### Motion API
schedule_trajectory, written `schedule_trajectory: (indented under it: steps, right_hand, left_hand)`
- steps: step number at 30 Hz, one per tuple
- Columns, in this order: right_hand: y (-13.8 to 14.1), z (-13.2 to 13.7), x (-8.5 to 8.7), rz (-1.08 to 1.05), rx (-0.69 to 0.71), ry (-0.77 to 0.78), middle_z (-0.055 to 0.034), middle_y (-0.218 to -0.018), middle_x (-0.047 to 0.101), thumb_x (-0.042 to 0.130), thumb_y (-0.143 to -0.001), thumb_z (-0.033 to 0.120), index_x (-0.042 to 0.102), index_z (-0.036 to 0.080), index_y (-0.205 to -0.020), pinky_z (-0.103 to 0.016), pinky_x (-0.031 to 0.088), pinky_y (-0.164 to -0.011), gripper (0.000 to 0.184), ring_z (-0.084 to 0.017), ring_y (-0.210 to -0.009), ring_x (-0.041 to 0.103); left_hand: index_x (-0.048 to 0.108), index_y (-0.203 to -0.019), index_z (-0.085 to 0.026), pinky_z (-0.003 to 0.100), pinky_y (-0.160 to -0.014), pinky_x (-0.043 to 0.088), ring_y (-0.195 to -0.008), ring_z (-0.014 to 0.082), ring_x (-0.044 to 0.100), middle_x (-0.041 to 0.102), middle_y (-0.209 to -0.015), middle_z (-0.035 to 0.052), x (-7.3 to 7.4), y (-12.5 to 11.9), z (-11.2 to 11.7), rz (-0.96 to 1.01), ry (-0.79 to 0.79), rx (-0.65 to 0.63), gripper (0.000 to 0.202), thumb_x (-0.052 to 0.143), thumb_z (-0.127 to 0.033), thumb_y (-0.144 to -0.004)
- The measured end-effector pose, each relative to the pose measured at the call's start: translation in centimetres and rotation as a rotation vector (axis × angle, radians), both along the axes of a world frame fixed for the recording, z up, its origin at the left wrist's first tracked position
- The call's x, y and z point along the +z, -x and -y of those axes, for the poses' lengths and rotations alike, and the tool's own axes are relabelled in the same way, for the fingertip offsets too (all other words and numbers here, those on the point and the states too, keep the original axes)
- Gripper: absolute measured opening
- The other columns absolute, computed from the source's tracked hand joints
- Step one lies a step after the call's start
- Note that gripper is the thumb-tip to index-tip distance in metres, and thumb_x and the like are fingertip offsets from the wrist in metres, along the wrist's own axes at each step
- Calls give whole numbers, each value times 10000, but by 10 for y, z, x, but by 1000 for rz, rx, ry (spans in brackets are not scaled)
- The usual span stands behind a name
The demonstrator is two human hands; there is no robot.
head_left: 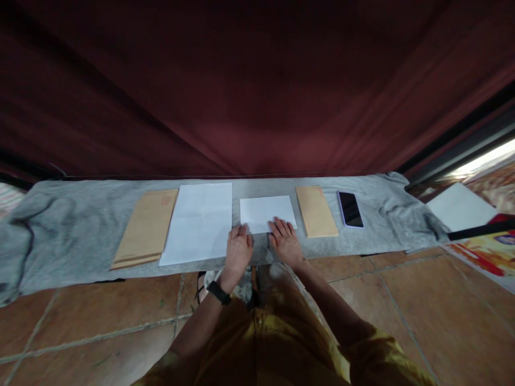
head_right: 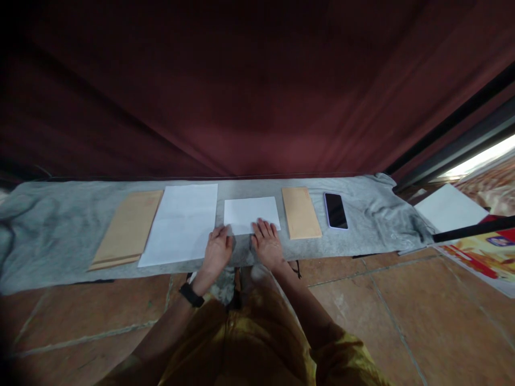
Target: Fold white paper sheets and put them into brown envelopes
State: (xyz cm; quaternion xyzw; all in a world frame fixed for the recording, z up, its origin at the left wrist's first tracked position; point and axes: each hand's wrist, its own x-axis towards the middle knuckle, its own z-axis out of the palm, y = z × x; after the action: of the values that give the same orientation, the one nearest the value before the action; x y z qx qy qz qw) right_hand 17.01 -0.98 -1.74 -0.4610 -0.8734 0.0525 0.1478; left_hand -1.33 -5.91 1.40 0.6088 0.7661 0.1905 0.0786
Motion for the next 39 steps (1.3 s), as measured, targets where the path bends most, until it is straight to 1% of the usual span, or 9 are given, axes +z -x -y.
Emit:
schedule_trajectory:
  steps: [5, 14, 18, 21, 25, 30, 32, 36, 39]
  right_hand:
    - [-1, 0, 0, 1, 6, 8, -120, -1602, 385, 406, -1047, 359, 464, 225, -1505, -503, 279, -1195, 481, -283, -1474, 358]
    - [-1, 1, -2, 8, 4, 12, -114, -1613, 366, 412, -1047, 371, 466, 228, -1504, -502, 256, -1208, 482, -284, -1472, 361]
    - [-1, 1, 0, 16, 8, 13, -116, -1614, 364, 409, -1050, 378, 465, 226, -1505, -503, 257, -1206, 483, -285, -1478, 350]
    - [-2, 3, 2, 21, 15, 16, -114, -1613, 367, 402, -1052, 382, 460, 222, -1507, -503, 257, -1207, 485, -284, -1480, 348]
    - [-3, 6, 3, 22, 26, 18, -114, -1605, 381, 394, -1056, 382, 448, 217, -1513, -508, 256, -1206, 489, -278, -1483, 343]
    - [-4, 9, 2, 21, 30, 18, -108, -1595, 401, 386, -1059, 381, 455, 220, -1508, -510, 248, -1207, 481, -274, -1481, 345]
    - [-4, 10, 3, 25, 31, 18, -109, -1595, 400, 383, -1061, 380, 463, 214, -1502, -510, 244, -1207, 478, -280, -1478, 349]
    - [-5, 12, 5, 23, 35, 17, -110, -1586, 415, 387, -1060, 365, 468, 209, -1496, -508, 244, -1205, 471, -276, -1475, 352]
    - [-9, 17, 7, 13, 36, 18, -106, -1585, 418, 390, -1059, 361, 459, 214, -1501, -515, 247, -1201, 472, -272, -1469, 358]
  left_hand:
    - [579, -1343, -54, 420, -1028, 494, -1140, 301, 601, 644, -1210, 195, -5, 4, -7, 46, 10, 73, 443, 503, -172, -923]
    - [536, -1386, -101, 407, -983, 511, -1067, 277, 639, 668, -1097, 148, -1, 8, -15, 124, 66, 147, 481, 509, -194, -915]
    - [513, -1408, -141, 354, -872, 542, -918, 235, 676, 654, -1091, 127, 5, 8, -15, 213, 121, 204, 520, 551, -208, -894]
    - [527, -1391, -131, 343, -819, 545, -861, 222, 679, 658, -1062, 122, 5, 9, -16, 287, 77, 233, 522, 573, -203, -876]
    - [594, -1301, -127, 354, -833, 537, -868, 229, 674, 688, -949, 90, 0, 12, -17, 417, 27, 272, 457, 592, -205, -850]
    - [614, -1242, -167, 340, -810, 532, -835, 226, 691, 716, -866, 53, -5, 16, -18, 485, 42, 320, 412, 626, -254, -839]
    - [639, -1175, -189, 328, -791, 528, -829, 227, 701, 724, -843, 43, -6, 17, -19, 512, 59, 339, 362, 645, -248, -818]
    - [675, -925, -206, 274, -679, 512, -721, 192, 698, 702, -731, 10, -6, 18, -21, 610, 106, 335, 140, 641, -219, -790]
    - [651, -862, -200, 228, -551, 474, -565, 143, 640, 641, -620, -32, -7, 19, -18, 718, 135, 325, 85, 612, -209, -787]
